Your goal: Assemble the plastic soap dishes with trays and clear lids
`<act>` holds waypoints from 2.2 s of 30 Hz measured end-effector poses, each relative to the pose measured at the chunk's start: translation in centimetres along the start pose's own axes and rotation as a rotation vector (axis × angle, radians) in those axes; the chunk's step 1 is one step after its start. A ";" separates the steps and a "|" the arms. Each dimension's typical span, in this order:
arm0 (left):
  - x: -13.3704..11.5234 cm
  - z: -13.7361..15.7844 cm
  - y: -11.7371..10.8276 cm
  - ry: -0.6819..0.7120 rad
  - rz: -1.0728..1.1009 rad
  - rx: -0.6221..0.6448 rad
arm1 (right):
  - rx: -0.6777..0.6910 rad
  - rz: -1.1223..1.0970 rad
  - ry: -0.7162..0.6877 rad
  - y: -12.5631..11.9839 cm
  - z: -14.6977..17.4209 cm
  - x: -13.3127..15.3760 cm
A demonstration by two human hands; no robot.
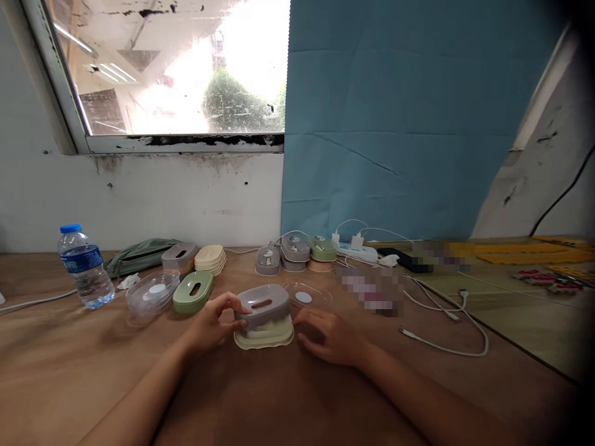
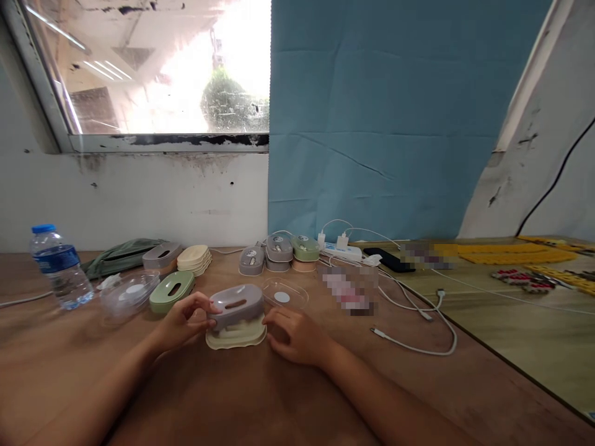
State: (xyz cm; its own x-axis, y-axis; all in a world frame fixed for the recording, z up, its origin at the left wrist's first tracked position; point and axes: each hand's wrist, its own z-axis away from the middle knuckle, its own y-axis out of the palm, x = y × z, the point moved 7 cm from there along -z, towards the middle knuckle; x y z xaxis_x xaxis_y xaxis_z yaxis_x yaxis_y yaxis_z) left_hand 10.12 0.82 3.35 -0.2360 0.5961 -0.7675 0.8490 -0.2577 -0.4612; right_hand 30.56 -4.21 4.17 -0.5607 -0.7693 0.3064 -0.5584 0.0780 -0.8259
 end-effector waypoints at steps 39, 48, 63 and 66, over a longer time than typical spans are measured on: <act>-0.9 0.5 3.2 -0.086 -0.162 0.207 | 0.149 0.010 -0.109 2.2 -0.1 2.3; -0.7 0.9 3.6 -0.118 -0.186 0.267 | -0.035 -0.010 0.044 0.0 -0.3 -1.3; -0.5 1.0 4.5 -0.161 -0.219 0.142 | -0.430 -0.760 0.489 -2.3 0.8 -7.2; -0.3 1.0 4.4 -0.149 -0.245 0.133 | -0.379 -1.128 0.533 -1.0 0.4 -5.1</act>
State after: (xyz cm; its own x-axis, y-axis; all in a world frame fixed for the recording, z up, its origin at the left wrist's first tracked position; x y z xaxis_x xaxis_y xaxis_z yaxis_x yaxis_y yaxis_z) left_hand 13.45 -1.24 1.17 -0.5006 0.5371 -0.6789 0.6917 -0.2234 -0.6868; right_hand 34.22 -0.58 3.28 0.2045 -0.1898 0.9603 -0.9653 -0.2020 0.1656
